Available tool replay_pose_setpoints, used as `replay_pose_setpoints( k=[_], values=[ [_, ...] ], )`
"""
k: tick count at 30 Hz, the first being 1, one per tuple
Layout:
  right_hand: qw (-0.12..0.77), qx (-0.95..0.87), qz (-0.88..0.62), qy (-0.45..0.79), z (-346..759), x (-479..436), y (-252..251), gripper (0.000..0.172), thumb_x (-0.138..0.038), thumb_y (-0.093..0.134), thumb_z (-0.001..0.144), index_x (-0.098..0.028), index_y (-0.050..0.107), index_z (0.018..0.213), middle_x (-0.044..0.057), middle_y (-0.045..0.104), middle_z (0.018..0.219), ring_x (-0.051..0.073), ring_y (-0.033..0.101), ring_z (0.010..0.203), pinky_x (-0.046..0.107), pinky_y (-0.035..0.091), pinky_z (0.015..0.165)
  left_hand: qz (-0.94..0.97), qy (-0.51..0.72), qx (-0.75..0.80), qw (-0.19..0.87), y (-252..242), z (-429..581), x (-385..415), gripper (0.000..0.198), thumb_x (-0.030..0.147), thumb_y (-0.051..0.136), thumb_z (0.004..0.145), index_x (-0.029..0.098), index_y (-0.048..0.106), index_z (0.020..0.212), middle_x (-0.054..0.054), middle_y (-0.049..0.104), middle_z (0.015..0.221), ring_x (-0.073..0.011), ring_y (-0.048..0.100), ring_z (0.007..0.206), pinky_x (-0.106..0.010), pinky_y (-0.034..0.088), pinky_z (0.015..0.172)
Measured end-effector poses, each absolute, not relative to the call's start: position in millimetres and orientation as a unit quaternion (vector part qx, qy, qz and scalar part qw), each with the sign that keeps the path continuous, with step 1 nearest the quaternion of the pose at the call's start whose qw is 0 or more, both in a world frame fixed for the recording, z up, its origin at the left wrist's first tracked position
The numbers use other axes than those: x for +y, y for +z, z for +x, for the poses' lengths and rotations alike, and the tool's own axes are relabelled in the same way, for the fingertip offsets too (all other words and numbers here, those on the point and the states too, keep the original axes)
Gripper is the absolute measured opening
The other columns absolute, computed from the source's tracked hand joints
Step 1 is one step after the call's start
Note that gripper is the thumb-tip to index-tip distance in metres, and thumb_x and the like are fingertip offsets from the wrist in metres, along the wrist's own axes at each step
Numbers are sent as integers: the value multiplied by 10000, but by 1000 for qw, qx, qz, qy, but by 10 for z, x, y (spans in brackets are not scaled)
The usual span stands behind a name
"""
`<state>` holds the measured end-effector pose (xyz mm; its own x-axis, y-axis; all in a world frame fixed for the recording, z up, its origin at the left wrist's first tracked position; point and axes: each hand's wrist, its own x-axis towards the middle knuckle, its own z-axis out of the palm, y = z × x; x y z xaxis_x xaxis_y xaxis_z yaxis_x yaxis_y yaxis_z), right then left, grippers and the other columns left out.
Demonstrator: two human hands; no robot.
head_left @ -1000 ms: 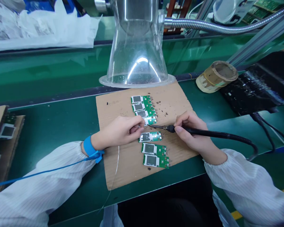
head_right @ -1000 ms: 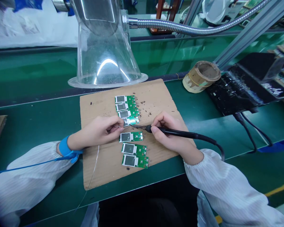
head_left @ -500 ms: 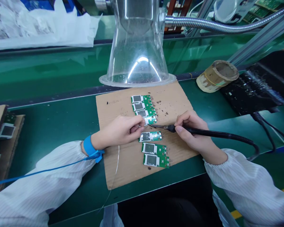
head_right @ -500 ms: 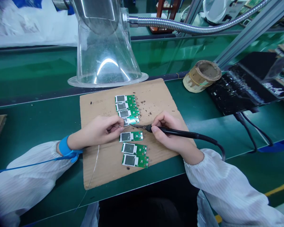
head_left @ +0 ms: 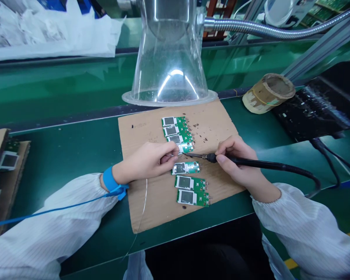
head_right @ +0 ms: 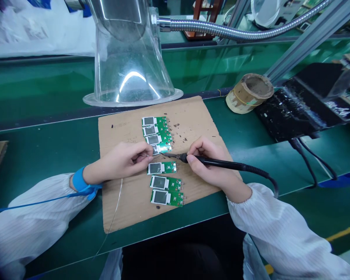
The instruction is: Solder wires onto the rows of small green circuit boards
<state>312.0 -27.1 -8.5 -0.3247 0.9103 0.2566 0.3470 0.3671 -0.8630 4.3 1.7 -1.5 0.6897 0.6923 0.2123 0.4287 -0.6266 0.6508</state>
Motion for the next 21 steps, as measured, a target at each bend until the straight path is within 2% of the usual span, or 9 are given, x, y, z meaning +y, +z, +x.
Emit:
replay_pose_setpoints(
  k=[21],
  values=[
    [386, -726, -442, 358, 3098, -271, -54, 127, -350, 716, 1024, -269, 636, 969, 15, 634, 877, 173, 600, 749, 305, 500, 614, 874, 224, 323, 285, 8, 45, 9, 104, 213, 555, 1023, 201, 572, 922, 72, 510, 652, -97, 465, 539, -241, 345, 579]
  ],
)
